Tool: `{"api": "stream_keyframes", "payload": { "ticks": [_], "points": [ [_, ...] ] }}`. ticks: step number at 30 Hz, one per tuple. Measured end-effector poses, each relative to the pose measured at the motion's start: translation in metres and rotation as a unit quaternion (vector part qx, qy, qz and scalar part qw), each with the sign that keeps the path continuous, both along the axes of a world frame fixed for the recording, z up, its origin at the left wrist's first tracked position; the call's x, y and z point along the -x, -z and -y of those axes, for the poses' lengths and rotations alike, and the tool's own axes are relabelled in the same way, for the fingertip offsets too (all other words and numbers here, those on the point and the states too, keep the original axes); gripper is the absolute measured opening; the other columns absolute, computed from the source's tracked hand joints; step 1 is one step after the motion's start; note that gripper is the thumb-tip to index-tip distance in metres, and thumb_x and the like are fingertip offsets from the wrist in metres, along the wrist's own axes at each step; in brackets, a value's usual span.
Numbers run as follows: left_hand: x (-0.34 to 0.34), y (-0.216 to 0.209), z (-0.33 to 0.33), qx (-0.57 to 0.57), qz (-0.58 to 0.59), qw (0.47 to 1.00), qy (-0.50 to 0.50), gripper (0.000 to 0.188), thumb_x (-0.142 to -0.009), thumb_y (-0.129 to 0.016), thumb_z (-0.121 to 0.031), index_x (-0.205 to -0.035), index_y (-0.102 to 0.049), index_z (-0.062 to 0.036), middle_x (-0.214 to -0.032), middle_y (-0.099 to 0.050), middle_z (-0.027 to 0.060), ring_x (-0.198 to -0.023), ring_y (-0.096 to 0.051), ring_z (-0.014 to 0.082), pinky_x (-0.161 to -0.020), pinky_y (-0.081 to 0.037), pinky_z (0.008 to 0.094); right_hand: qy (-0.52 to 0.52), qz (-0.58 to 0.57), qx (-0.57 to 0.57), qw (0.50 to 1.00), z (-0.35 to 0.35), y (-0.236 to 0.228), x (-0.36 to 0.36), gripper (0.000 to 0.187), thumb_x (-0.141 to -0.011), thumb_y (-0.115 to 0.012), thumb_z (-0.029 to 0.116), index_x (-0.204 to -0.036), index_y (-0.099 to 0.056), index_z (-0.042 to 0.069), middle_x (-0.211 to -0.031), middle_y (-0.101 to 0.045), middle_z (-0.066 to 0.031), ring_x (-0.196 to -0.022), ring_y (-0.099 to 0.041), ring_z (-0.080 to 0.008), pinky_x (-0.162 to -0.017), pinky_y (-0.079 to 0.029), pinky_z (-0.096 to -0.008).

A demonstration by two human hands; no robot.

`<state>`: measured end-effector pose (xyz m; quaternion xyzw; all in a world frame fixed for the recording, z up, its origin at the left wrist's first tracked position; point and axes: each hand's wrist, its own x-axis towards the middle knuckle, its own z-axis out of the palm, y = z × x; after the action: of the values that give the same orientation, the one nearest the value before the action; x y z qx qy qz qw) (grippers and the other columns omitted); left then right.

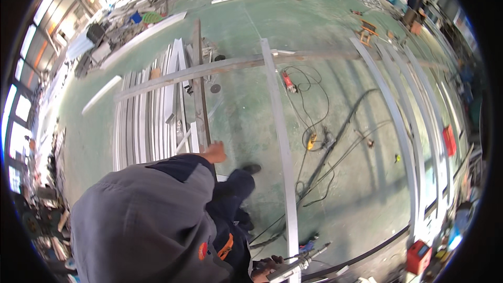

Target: The person sits on the floor and uses a welding torch to join metal frame components. They align parts, weld seams, and reposition the frame to access different joints.

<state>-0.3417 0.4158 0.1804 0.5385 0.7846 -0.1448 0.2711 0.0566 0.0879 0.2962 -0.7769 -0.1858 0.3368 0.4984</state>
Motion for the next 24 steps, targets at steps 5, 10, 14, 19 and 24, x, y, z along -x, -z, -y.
{"api": "stream_keyframes", "payload": {
  "ticks": [5, 10, 14, 19, 24],
  "points": [
    [0.119, 0.027, 0.008, 0.006, 0.033, 0.999, -0.005, 0.058, -0.081, -0.071, -0.026, -0.123, -0.058, 0.0106, -0.12, -0.062, 0.0314, -0.121, -0.061, 0.0527, -0.104, -0.052, 0.0564, -0.097, -0.012, 0.027, 0.995, -0.114, -0.031, 0.045, 0.058, -0.091, -0.063, 0.044, -0.126, -0.054, -0.002, -0.108, -0.06, -0.014, -0.094, -0.059, -0.025, -0.081, -0.05, -0.0407],
    [0.162, 0.069, -0.044, 0.08, 0.096, 0.988, -0.096, 0.063, -0.084, -0.07, -0.031, -0.128, -0.052, 0.0112, -0.128, -0.058, 0.0334, -0.126, -0.057, 0.0518, -0.105, -0.051, 0.0559, -0.201, 0.055, -0.04, 0.977, -0.224, -0.012, 0.082, 0.048, -0.095, -0.069, 0.03, -0.131, -0.056, 0.0, -0.106, -0.06, -0.0085, -0.085, -0.058, -0.0185, -0.078, -0.047, -0.0363],
    [0.202, 0.06, -0.109, 0.04, 0.145, 0.977, -0.149, 0.066, -0.079, -0.075, -0.031, -0.131, -0.055, 0.0051, -0.133, -0.056, 0.0341, -0.126, -0.058, 0.0494, -0.106, -0.051, 0.0522, -0.206, -0.078, 0.083, 0.972, -0.335, -0.04, 0.135, 0.048, -0.095, -0.069, 0.035, -0.129, -0.057, 0.002, -0.107, -0.059, -0.0077, -0.086, -0.057, -0.017, -0.077, -0.047, -0.0349],
    [0.216, 0.029, -0.201, -0.025, 0.173, 0.963, -0.206, 0.067, -0.081, -0.074, -0.03, -0.135, -0.054, 0.0035, -0.133, -0.057, 0.0293, -0.125, -0.059, 0.0476, -0.107, -0.049, 0.0511, -0.254, -0.07, 0.057, 0.963, -0.446, -0.057, 0.181, 0.047, -0.095, -0.067, 0.033, -0.126, -0.058, -0.001, -0.105, -0.061, -0.0102, -0.08, -0.059, -0.017, -0.07, -0.05, -0.0325],
    [0.23, 0.014, -0.237, -0.048, 0.187, 0.956, -0.221, 0.067, -0.079, -0.076, -0.03, -0.135, -0.057, 0.0002, -0.134, -0.058, 0.0265, -0.124, -0.059, 0.0472, -0.105, -0.05, 0.0507, -0.241, -0.103, 0.049, 0.964, -0.533, -0.027, 0.197, 0.033, -0.092, -0.065, 0.021, -0.117, -0.059, 0.001, -0.094, -0.06, -0.0079, -0.076, -0.06, -0.017, -0.069, -0.051, -0.0322]
  ]
}}
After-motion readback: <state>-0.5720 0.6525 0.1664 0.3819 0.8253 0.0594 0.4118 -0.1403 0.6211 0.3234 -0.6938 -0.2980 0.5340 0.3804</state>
